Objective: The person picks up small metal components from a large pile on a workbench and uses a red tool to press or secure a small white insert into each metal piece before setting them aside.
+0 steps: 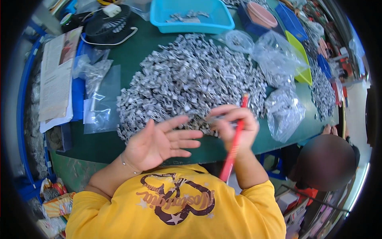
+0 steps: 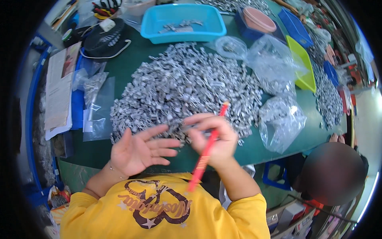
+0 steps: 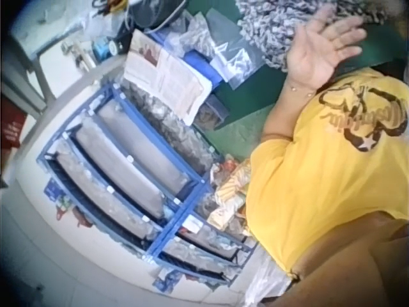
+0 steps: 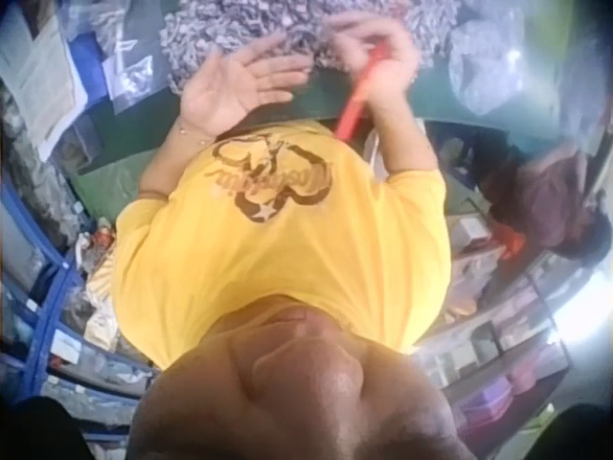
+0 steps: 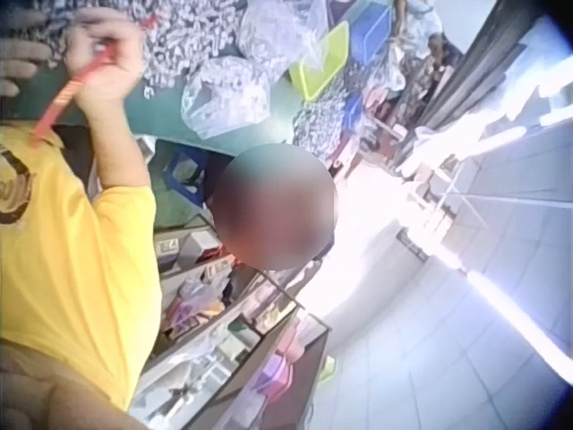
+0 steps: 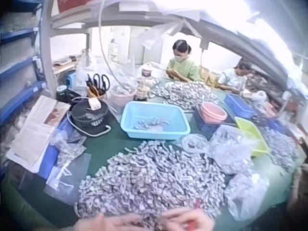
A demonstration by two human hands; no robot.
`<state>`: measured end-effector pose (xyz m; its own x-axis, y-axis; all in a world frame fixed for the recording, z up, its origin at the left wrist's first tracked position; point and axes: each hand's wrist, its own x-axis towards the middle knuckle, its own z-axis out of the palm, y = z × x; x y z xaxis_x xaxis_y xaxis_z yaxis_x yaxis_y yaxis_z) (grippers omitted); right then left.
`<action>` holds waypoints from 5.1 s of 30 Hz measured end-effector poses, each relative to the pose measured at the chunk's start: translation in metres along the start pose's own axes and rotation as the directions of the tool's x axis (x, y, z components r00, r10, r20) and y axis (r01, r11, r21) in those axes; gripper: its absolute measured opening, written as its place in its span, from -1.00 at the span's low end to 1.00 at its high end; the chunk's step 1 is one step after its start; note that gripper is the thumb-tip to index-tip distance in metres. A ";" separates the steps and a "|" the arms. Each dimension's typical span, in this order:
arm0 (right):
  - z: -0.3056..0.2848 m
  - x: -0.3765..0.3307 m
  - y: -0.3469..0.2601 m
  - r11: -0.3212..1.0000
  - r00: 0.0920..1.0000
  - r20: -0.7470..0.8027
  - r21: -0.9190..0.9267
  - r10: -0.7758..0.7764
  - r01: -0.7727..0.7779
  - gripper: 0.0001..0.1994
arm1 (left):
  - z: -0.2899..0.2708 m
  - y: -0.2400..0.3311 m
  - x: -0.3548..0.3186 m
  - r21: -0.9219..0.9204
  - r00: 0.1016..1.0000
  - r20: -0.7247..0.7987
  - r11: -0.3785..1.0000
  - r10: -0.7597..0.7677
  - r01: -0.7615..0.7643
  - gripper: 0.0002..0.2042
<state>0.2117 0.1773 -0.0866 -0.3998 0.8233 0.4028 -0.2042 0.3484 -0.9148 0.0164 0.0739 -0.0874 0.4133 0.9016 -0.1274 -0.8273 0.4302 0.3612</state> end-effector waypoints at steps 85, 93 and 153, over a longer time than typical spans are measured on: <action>0.073 -0.003 0.018 0.998 0.937 0.345 -0.007 -0.053 0.059 -0.53 | -0.016 -0.009 -0.026 0.831 0.709 -0.090 0.445 0.699 -0.334 -0.93; 0.078 -0.010 0.014 0.940 0.911 0.332 -0.148 -0.245 0.307 -0.59 | -0.018 -0.014 -0.019 0.817 0.819 0.015 0.465 0.573 -0.340 -0.86; 0.068 0.002 0.005 0.880 0.804 0.561 -0.261 -0.197 0.398 -0.55 | -0.002 0.005 -0.010 0.989 0.738 0.046 0.073 0.673 -0.128 -0.79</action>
<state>0.1492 0.1503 -0.0880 -0.7829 0.3417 0.5199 -0.1054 0.7508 -0.6521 0.0075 0.0671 -0.0861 -0.2344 0.9530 0.1919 0.2634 -0.1278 0.9562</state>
